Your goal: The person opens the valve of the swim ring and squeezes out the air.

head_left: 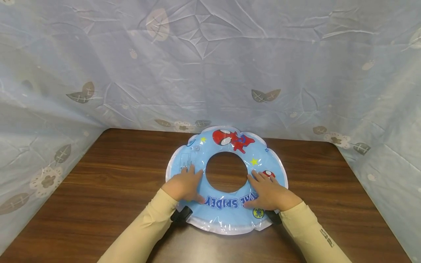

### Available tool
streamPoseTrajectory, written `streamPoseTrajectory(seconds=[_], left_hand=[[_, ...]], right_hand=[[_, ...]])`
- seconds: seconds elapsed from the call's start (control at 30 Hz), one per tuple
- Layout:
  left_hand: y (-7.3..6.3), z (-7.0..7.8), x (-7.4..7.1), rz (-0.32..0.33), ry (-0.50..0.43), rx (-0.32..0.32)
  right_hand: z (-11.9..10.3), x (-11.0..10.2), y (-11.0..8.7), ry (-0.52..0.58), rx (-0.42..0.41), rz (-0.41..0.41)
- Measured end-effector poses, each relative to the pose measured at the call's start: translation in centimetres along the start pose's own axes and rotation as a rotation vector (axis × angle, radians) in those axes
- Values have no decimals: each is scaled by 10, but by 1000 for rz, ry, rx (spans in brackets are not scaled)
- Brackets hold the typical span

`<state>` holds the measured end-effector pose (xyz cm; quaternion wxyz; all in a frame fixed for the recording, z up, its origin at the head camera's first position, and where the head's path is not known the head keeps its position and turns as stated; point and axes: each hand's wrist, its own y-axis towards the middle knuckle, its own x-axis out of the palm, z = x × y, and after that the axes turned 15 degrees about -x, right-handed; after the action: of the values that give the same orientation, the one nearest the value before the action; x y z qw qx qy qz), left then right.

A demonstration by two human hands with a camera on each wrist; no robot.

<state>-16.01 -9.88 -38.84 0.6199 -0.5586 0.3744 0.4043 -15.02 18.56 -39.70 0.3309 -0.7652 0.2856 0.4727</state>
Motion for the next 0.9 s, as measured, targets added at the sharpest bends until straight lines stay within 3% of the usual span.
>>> streamPoseTrajectory(seconds=[0.9], left_hand=[[-1,0,-1,-2,0,-3]], right_hand=[[-1,-1,0,7,1,6]])
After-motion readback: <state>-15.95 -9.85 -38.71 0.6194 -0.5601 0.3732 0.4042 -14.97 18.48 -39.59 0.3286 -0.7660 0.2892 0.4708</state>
